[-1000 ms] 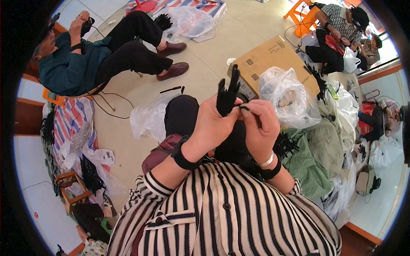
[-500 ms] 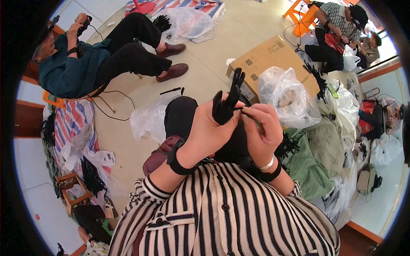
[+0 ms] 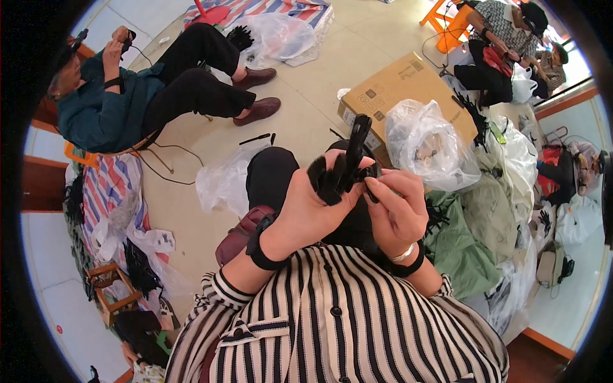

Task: Assembling small black plastic shoe components by hand.

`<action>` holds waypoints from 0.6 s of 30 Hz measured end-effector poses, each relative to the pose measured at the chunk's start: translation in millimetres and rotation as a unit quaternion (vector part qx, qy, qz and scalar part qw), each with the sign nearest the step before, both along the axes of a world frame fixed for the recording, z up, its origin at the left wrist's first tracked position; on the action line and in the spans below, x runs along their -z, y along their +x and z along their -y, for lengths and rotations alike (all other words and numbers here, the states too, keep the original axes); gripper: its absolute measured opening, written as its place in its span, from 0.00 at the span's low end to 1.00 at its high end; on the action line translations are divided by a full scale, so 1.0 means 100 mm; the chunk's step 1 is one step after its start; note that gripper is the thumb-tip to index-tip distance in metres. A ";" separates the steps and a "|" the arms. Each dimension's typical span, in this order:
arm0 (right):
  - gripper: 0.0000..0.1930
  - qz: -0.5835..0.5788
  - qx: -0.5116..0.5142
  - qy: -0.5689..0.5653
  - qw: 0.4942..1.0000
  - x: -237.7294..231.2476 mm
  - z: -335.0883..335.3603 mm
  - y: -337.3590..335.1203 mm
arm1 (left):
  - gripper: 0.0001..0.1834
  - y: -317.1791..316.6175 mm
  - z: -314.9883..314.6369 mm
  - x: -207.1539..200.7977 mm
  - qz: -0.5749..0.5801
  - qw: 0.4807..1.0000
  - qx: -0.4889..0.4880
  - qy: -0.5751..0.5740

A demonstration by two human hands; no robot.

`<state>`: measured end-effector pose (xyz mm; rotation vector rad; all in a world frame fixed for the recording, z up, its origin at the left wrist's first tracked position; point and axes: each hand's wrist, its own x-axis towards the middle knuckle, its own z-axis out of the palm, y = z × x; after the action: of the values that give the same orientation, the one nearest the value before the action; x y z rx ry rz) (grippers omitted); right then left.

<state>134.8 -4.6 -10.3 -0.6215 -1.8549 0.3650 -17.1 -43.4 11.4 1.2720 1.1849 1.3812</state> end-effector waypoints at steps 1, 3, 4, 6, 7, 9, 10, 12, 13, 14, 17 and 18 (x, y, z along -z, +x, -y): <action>0.17 0.001 -0.004 0.002 1.000 0.00 0.01 0.00 | 0.15 0.01 0.01 0.01 -0.042 0.999 -0.011 0.007; 0.16 -0.008 -0.004 -0.003 1.000 -0.01 0.03 -0.02 | 0.16 -0.01 0.04 -0.03 -0.093 0.996 -0.009 0.011; 0.16 -0.017 -0.007 -0.008 1.000 -0.01 0.03 -0.03 | 0.17 -0.02 0.04 -0.05 -0.145 0.989 -0.010 0.016; 0.15 -0.037 -0.011 -0.013 0.999 0.05 0.03 -0.06 | 0.20 -0.01 0.03 -0.05 -0.151 0.986 -0.015 0.065; 0.15 -0.055 -0.016 -0.017 0.998 0.07 0.03 -0.07 | 0.24 -0.01 0.02 -0.05 -0.156 0.981 -0.022 0.114; 0.14 -0.060 -0.027 -0.027 0.997 0.07 0.02 -0.08 | 0.23 -0.02 0.01 -0.04 -0.161 0.980 -0.021 0.116; 0.14 -0.064 -0.040 -0.037 0.996 0.07 0.01 -0.08 | 0.21 -0.03 0.01 -0.03 -0.165 0.979 -0.023 0.119; 0.14 -0.036 -0.066 -0.103 0.992 -0.05 0.01 -0.04 | 0.19 -0.02 -0.01 -0.02 -0.126 0.988 -0.022 0.085; 0.14 -0.007 -0.092 -0.169 0.981 -0.09 0.00 0.00 | 0.17 -0.02 -0.03 -0.01 -0.085 0.995 -0.022 0.050; 0.14 -0.001 -0.142 -0.185 0.972 -0.10 -0.09 0.04 | 0.15 -0.07 -0.03 -0.01 -0.086 0.996 0.004 0.016; 0.13 0.012 -0.241 -0.323 0.915 -0.14 -0.19 0.14 | 0.15 -0.15 -0.04 0.01 -0.020 0.996 0.064 -0.065; 0.11 0.019 -0.285 -0.358 0.889 -0.11 -0.22 0.17 | 0.15 -0.14 -0.06 0.06 -0.012 0.997 0.074 -0.031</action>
<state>152.1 17.8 0.8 -0.5437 -1.8945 1.4801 -31.1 -36.9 5.2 1.3079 1.1185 1.2163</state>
